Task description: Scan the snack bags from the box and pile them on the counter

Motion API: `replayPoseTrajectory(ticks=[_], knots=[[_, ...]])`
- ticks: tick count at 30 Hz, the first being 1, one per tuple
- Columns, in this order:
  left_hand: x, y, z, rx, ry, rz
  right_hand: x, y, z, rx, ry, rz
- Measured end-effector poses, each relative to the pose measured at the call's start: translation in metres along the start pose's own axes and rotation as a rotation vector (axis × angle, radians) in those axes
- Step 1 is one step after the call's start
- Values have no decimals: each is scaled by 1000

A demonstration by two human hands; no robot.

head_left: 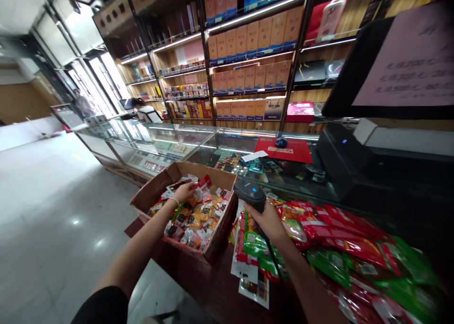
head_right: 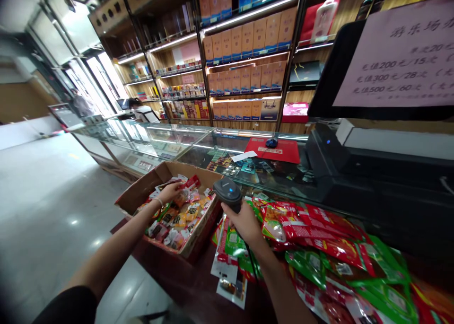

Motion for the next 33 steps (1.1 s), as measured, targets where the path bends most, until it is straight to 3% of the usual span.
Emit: replayPoseTrajectory(ticks=[5, 10, 18, 22, 27, 33], knots=[[-7, 22, -8, -76, 236, -817, 8, 0, -8, 4, 52, -11], [-47, 37, -19, -31, 207, -1205, 23, 5, -23, 9, 93, -46], [-111, 53, -41, -80, 180, -1394, 41, 23, -48, -40, 141, -74], [-145, 43, -53, -27, 188, -1444, 49, 33, -64, -59, 183, -166], [-183, 28, -69, -62, 185, -1416, 50, 51, -79, -119, 281, -219], [-213, 12, -78, 15, 176, -1387, 42, 70, -87, -164, 276, -222]])
Point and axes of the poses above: each hand's wrist, its own z-axis towards the middle knuckle, its own y-axis out of the back of the hand, x = y × z, the point moved 3 cm from there along z, towards the middle knuckle, and after that the axes turned 8 degrees about -x, right-handed, at the moved point
